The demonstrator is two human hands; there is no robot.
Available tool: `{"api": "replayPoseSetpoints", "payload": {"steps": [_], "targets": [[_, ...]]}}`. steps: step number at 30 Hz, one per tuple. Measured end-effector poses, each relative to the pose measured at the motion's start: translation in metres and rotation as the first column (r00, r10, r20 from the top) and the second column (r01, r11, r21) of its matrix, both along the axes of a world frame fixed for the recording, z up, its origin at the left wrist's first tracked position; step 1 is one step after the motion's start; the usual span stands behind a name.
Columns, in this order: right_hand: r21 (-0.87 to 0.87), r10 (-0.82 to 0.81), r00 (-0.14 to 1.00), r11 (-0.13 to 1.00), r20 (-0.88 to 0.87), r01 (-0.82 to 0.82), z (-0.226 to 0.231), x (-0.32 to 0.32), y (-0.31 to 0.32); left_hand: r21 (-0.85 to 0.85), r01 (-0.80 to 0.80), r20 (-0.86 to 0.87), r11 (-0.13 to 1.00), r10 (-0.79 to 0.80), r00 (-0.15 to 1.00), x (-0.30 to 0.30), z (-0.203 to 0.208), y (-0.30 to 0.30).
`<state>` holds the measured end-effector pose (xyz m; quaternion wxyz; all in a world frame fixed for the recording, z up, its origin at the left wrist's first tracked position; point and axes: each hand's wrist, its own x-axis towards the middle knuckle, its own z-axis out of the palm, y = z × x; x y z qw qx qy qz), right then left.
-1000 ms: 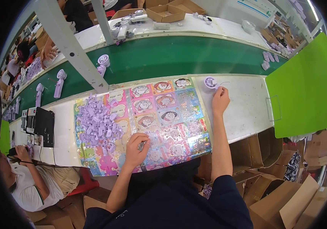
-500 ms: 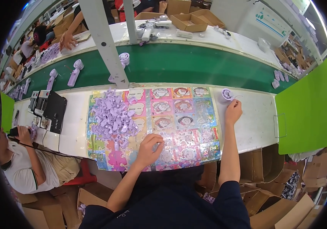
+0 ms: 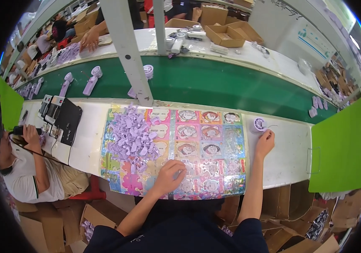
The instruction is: The person assembles handheld fans by fitting plastic components, motor heads, and circuit boards together by hand, then places the assembled units onto the conveyor belt.
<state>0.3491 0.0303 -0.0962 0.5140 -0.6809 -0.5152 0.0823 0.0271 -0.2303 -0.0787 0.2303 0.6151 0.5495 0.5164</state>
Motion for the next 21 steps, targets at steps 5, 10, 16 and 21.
{"api": "replayPoseSetpoints", "payload": {"steps": [5,10,16,21], "targets": [[-0.01,0.066,0.996,0.998,-0.066,-0.067,0.0009,-0.0025,-0.0082,-0.007,-0.024,-0.017,1.0,0.024,1.0,-0.0021,-0.0004,-0.0006],[-0.009,0.074,0.993,0.997,-0.088,-0.075,0.0012,-0.0027,-0.0076,-0.018,-0.02,-0.017,1.0,0.02,1.0,-0.0012,0.0003,0.0006],[0.011,0.09,0.987,0.996,-0.135,-0.089,0.0026,-0.0066,-0.0082,-0.016,-0.038,-0.014,0.999,0.038,0.999,-0.0003,0.0002,0.0009],[0.007,0.091,0.987,0.996,-0.135,-0.091,0.0038,-0.0056,-0.0093,0.036,-0.064,-0.069,0.997,0.066,0.995,0.0006,0.0021,0.0]]}}
